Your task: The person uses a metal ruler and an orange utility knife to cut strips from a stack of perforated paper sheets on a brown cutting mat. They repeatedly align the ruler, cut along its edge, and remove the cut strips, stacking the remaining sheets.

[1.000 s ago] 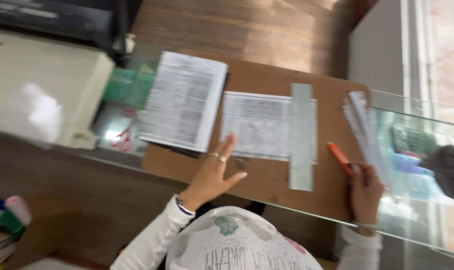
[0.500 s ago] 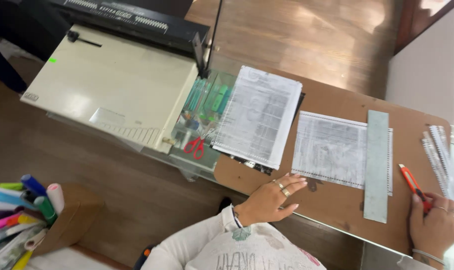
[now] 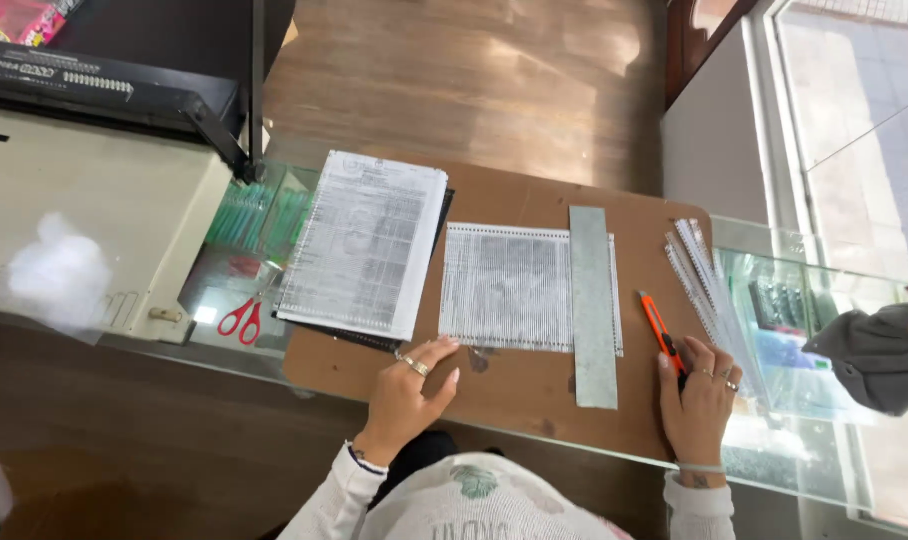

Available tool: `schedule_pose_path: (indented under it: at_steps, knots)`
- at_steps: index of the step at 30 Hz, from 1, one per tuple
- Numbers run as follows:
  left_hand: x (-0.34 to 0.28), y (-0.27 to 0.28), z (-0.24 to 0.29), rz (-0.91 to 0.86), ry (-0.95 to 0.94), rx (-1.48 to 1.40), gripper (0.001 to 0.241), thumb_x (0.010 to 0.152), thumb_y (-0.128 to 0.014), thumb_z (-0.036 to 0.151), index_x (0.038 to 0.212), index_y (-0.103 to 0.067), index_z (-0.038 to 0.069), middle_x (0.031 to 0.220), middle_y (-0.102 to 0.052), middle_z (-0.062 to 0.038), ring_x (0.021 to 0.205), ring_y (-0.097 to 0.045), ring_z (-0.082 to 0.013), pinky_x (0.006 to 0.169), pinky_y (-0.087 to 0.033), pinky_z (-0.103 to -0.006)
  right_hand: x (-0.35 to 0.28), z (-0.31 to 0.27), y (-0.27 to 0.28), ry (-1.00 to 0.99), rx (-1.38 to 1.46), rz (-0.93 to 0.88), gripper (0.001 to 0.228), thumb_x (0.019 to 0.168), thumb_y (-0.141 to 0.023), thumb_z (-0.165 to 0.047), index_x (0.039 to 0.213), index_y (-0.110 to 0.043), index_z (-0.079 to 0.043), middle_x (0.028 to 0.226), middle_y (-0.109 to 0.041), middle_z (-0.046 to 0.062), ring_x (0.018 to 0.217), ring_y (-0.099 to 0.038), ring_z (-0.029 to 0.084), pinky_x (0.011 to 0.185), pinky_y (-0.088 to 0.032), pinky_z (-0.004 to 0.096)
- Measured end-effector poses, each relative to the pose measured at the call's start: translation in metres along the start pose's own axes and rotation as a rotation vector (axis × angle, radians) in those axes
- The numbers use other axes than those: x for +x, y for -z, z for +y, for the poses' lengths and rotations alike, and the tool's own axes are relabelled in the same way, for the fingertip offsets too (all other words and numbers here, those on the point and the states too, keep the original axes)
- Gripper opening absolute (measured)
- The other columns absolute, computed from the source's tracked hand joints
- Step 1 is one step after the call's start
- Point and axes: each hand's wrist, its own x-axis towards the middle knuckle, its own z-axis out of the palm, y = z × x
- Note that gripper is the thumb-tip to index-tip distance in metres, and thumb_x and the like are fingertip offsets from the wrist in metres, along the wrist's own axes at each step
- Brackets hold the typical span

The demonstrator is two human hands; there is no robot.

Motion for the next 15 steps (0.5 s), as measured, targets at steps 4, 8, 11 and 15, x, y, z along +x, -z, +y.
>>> schedule_pose_path:
  at_steps: [4,8,11,15]
  knots:
    - [-0.004,-0.003,0.002,0.010,-0.007,0.051,0.041,0.121,-0.078,0.030,0.157,-0.087,0.013,0.162,-0.090,-0.007,0.156,-0.084,-0.0250,0.116,-0.075,-0.0426,-0.004,0.002,-0.003,-0.027,0.058,-0.018,0.049,0.130,-0.071,-0.034,0.170,-0.070,-0.005,0.167,-0.062,0.022,0.146,-0.056,0.052,0.133,-0.042,0.067]
    - [-0.002,0.005,0.006,-0.023,0.017,0.024,0.042,0.120,-0.077,0.032,0.157,-0.087,0.016,0.163,-0.090,-0.006,0.155,-0.084,-0.0245,0.120,-0.072,-0.0436,-0.005,0.000,0.002,-0.051,0.068,0.003,0.052,0.131,-0.069,-0.037,0.172,-0.070,-0.005,0.168,-0.061,0.023,0.145,-0.056,0.053,0.132,-0.044,0.068]
    - [0.014,0.017,0.010,-0.116,0.142,-0.137,0.049,0.119,-0.079,0.037,0.162,-0.083,0.014,0.168,-0.087,-0.007,0.158,-0.081,-0.0255,0.130,-0.066,-0.0437,0.005,-0.015,0.011,0.036,0.164,0.126,0.057,0.128,-0.072,-0.027,0.177,-0.064,0.000,0.176,-0.062,0.024,0.174,-0.045,0.043,0.148,-0.026,0.058]
    - [0.045,-0.001,0.024,0.193,0.197,-0.768,0.070,0.135,-0.046,0.046,0.192,-0.043,0.006,0.198,-0.054,-0.022,0.185,-0.053,-0.0389,0.152,-0.051,-0.0595,-0.005,-0.078,0.028,-0.026,0.478,0.428,0.064,0.139,-0.060,0.004,0.196,-0.033,-0.002,0.201,-0.031,0.021,0.192,-0.032,0.042,0.158,-0.031,0.063]
